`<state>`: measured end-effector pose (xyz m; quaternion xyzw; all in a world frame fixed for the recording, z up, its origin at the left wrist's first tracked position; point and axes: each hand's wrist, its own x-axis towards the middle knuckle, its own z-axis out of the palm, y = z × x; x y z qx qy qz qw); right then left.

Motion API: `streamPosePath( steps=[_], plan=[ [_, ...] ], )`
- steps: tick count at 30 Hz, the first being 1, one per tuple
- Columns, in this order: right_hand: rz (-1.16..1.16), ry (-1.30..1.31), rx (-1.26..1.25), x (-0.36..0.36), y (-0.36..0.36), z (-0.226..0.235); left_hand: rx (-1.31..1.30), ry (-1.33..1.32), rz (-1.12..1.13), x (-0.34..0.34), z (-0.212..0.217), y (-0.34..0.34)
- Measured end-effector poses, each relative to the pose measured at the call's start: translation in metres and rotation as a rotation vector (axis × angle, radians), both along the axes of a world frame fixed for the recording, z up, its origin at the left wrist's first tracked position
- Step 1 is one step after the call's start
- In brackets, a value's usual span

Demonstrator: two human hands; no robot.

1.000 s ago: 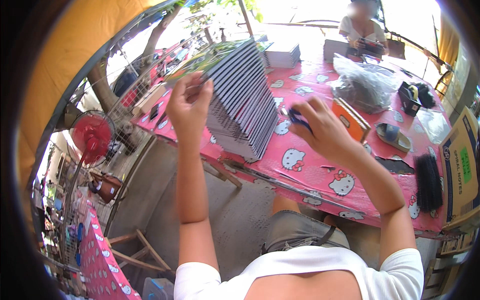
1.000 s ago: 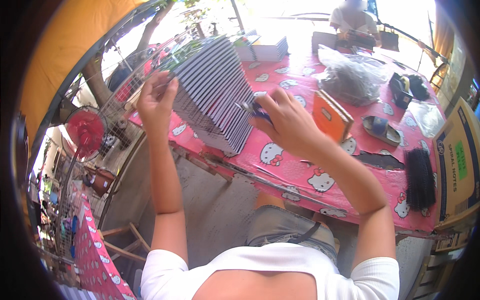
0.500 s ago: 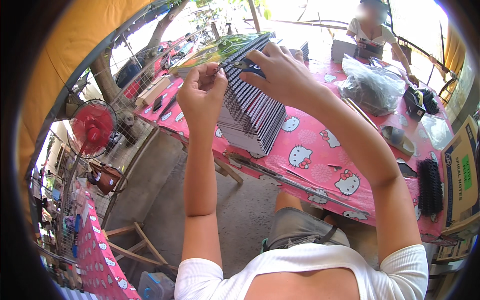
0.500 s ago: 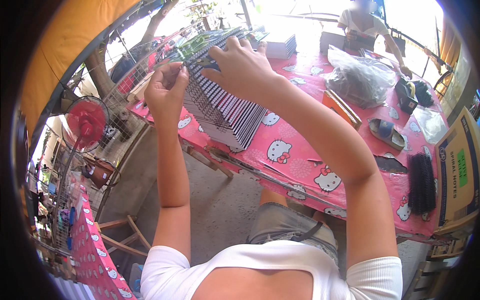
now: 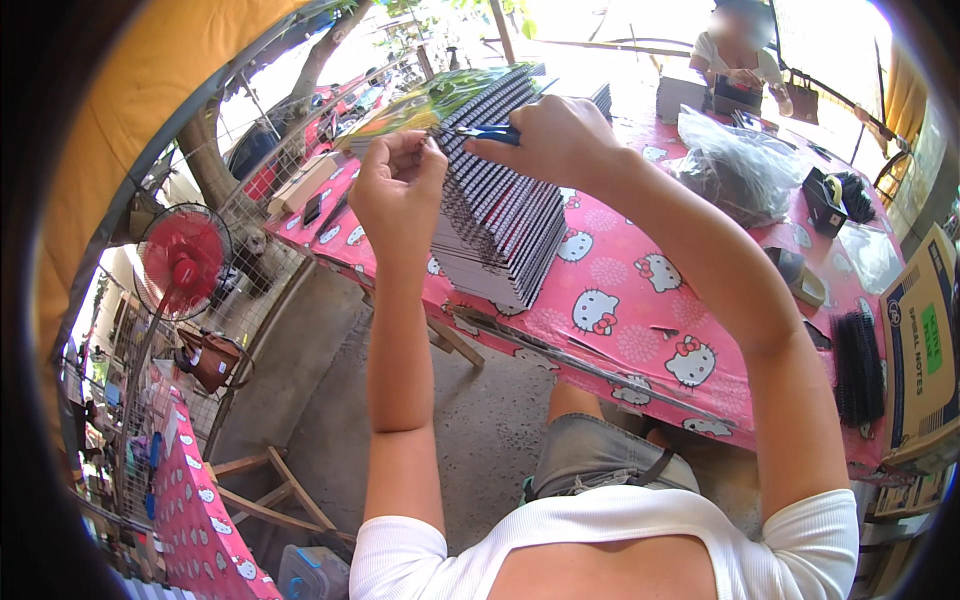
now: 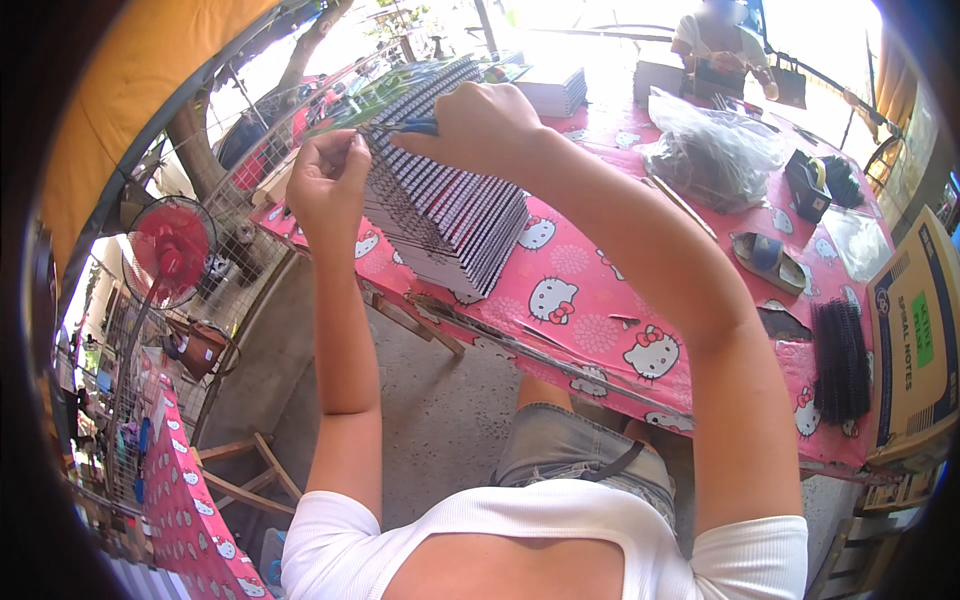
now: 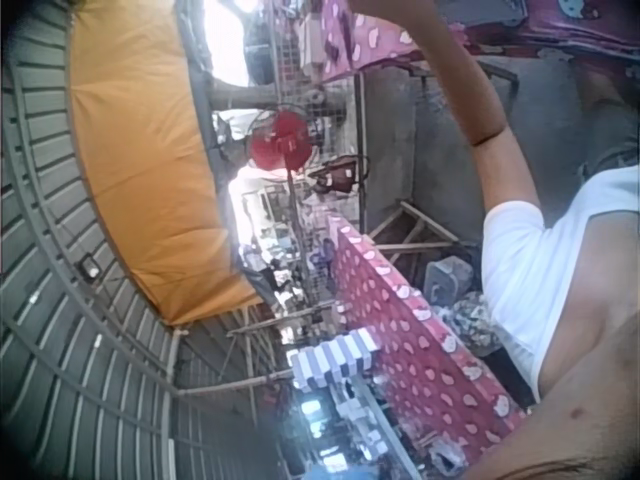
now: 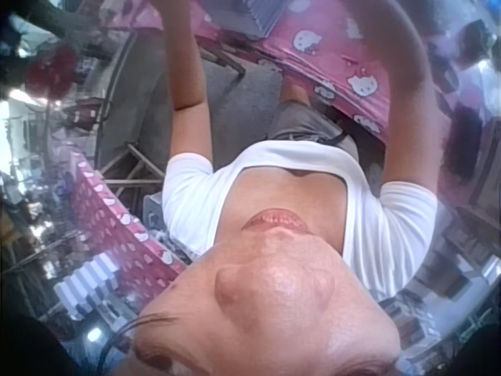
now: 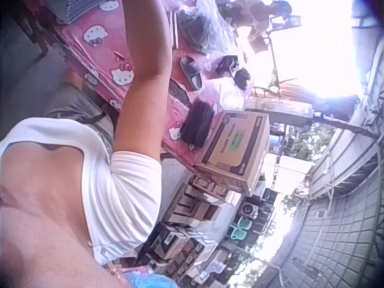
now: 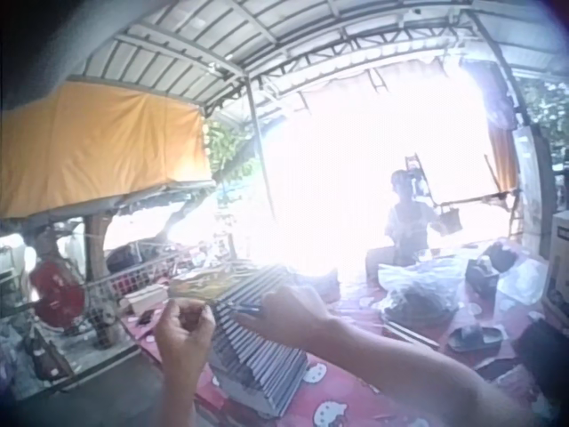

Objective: The person inserts a spiral coil through the punched holes of a stack of notebook pages and covers using a pair of pliers to secure the end.

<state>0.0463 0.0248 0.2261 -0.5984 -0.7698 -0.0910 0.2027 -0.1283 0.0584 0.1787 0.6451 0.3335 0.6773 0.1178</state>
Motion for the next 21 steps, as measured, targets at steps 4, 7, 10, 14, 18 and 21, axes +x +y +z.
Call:
streamPosePath(
  steps=[4,7,10,14,18,21],
  plan=[
    [0.006,0.095,0.071,0.005,0.002,-0.014,-0.022,-0.104,-0.041,-0.001,-0.005,0.003],
    [0.031,0.150,0.205,0.008,0.014,-0.031,-0.015,-0.113,-0.034,0.004,-0.005,0.000],
    [0.036,0.104,0.328,0.001,0.017,-0.035,-0.012,-0.139,-0.077,0.002,-0.008,0.002],
    [0.006,0.074,0.134,-0.002,0.006,-0.019,0.019,-0.090,-0.020,0.004,-0.007,0.002],
    [-0.009,0.124,-0.040,0.000,0.004,-0.020,0.013,-0.241,-0.073,0.003,-0.012,0.011],
    [-0.019,0.118,-0.037,0.008,0.000,-0.027,-0.092,-0.761,-0.396,-0.015,-0.017,0.024]
  ],
)
